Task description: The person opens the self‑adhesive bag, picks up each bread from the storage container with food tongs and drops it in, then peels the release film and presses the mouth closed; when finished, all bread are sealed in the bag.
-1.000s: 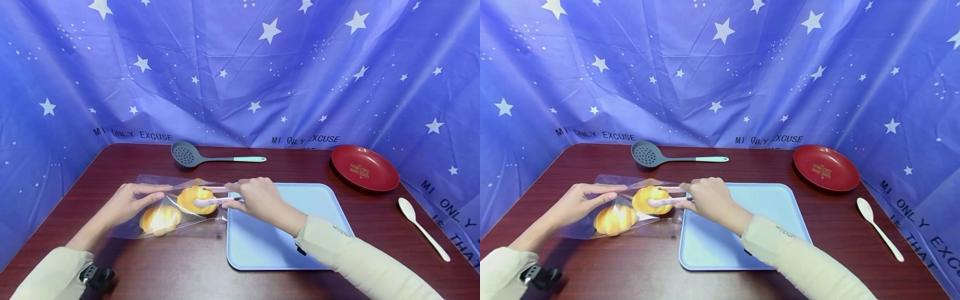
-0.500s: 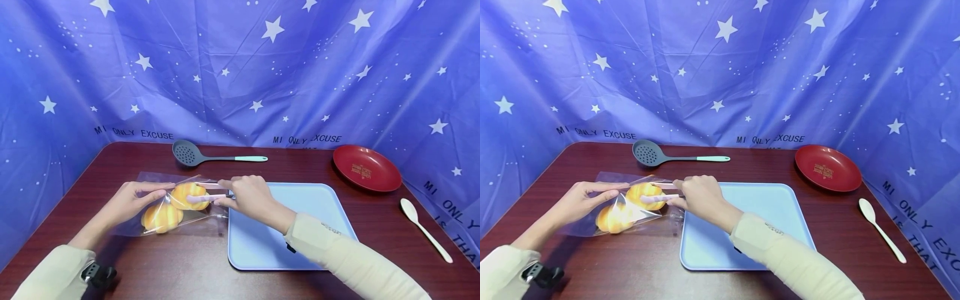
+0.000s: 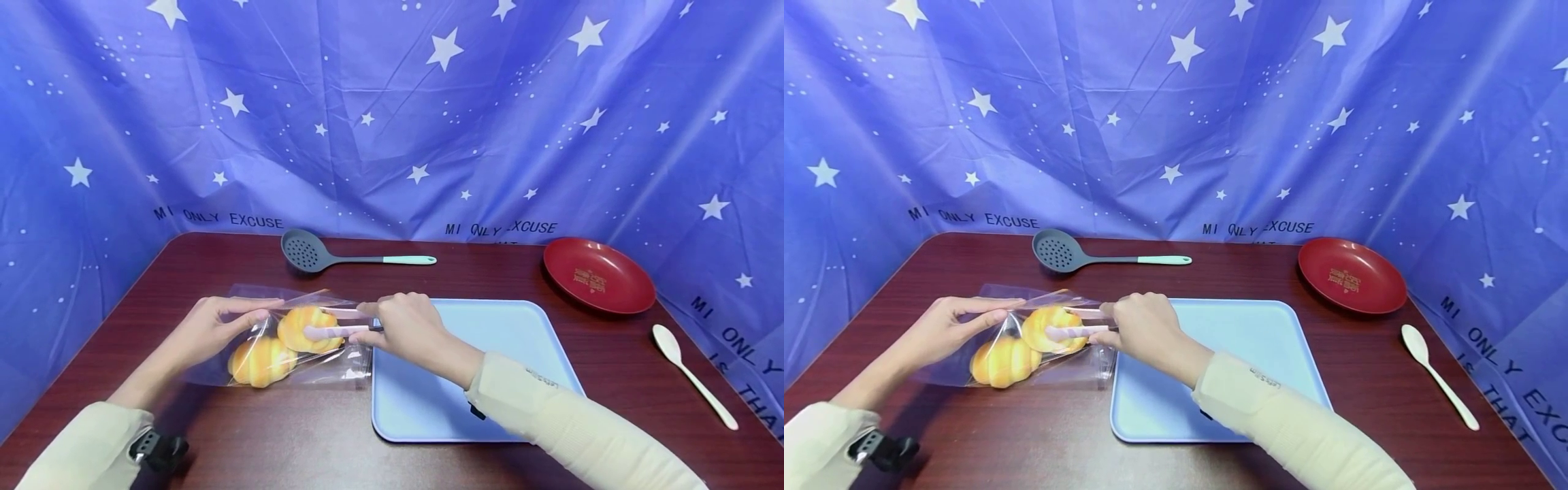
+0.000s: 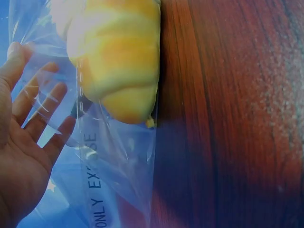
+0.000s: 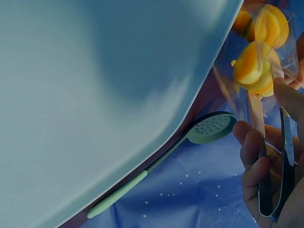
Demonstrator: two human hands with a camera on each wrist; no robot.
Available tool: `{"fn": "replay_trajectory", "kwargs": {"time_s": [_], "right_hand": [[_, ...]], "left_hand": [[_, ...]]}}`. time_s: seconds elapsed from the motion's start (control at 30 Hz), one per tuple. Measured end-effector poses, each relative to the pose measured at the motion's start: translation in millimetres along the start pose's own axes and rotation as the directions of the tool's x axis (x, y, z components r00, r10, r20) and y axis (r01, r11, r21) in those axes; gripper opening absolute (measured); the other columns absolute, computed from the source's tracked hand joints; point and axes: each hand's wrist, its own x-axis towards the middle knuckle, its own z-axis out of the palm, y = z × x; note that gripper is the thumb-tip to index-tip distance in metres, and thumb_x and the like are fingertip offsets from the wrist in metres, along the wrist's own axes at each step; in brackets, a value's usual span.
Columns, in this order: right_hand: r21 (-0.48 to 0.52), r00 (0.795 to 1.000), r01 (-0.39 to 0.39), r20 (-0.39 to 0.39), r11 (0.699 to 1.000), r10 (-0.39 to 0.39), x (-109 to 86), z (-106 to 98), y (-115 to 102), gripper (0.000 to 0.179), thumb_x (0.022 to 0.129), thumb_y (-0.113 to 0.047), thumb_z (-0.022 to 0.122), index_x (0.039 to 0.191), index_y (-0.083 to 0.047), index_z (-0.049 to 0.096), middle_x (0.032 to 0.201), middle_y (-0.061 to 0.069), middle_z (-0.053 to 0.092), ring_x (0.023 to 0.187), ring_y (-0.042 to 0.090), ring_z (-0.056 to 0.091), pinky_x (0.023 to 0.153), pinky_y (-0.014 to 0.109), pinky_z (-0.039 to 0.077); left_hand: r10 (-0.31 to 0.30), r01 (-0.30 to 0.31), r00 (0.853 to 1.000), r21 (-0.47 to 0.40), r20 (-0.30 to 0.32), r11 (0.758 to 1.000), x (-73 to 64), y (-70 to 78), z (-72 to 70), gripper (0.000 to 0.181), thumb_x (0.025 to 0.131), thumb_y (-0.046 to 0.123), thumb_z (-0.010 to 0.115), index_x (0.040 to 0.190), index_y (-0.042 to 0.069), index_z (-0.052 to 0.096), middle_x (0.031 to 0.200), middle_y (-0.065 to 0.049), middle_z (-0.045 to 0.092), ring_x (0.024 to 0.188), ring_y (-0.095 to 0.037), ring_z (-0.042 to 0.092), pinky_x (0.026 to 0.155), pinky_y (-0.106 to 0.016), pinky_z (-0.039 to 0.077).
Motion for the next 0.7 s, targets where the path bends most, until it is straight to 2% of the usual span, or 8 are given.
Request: {"fn": "replay_trajectory", "kwargs": {"time_s": [0.17,0.37,0.47,0.6,0.7], "right_hand": [[0.013,1.0,0.002,-0.016,1.0,-0.001,-1.4,0,0,0.046,0.084,-0.056,0.077,0.115,-0.021,0.079,0.057,-0.003,0.06,0.047,0.01,0.046,0.039,0.025,0.026],[0.014,0.999,-0.001,-0.034,1.0,0.002,1.0,-1,1,0.049,0.085,-0.057,0.076,0.117,-0.02,0.079,0.051,-0.005,0.053,0.046,0.009,0.041,0.038,0.025,0.024],[0.015,0.998,-0.01,-0.056,1.0,0.011,3.4,-2,1,0.048,0.085,-0.056,0.077,0.117,-0.021,0.079,0.054,-0.005,0.057,0.045,0.009,0.04,0.038,0.025,0.023],[0.043,0.997,-0.021,-0.067,0.999,0.024,7.3,-1,0,0.047,0.085,-0.055,0.077,0.116,-0.02,0.079,0.067,-0.003,0.07,0.047,0.01,0.045,0.039,0.025,0.027],[0.056,0.998,-0.024,-0.064,0.998,0.028,10.1,1,-2,0.048,0.085,-0.055,0.077,0.116,-0.018,0.079,0.075,-0.001,0.074,0.049,0.011,0.05,0.039,0.026,0.03]], "left_hand": [[-0.015,0.015,1.0,-0.01,0.018,1.0,0.4,2.4,1.3,0.027,0.099,0.016,0.068,0.125,0.022,0.075,0.117,0.009,0.074,0.115,-0.001,0.062,0.095,-0.01,0.041],[-0.011,0.011,1.0,-0.02,0.014,1.0,0.7,4.9,1.3,0.026,0.098,0.015,0.07,0.122,0.021,0.077,0.117,0.008,0.074,0.114,-0.002,0.062,0.095,-0.008,0.041],[-0.003,0.003,1.0,-0.014,0.012,1.0,0.8,5.3,0.3,0.026,0.098,0.015,0.07,0.122,0.02,0.077,0.117,0.008,0.074,0.114,-0.002,0.063,0.095,-0.008,0.04],[0.006,-0.006,1.0,-0.011,0.004,1.0,1.1,5.1,-0.3,0.026,0.098,0.014,0.07,0.122,0.018,0.077,0.117,0.006,0.074,0.114,-0.002,0.062,0.094,-0.007,0.04],[0.017,-0.017,1.0,-0.018,-0.008,1.0,0.8,4.5,-0.2,0.026,0.097,0.012,0.07,0.122,0.016,0.077,0.116,0.005,0.075,0.113,0.0,0.062,0.094,-0.007,0.04]]}}
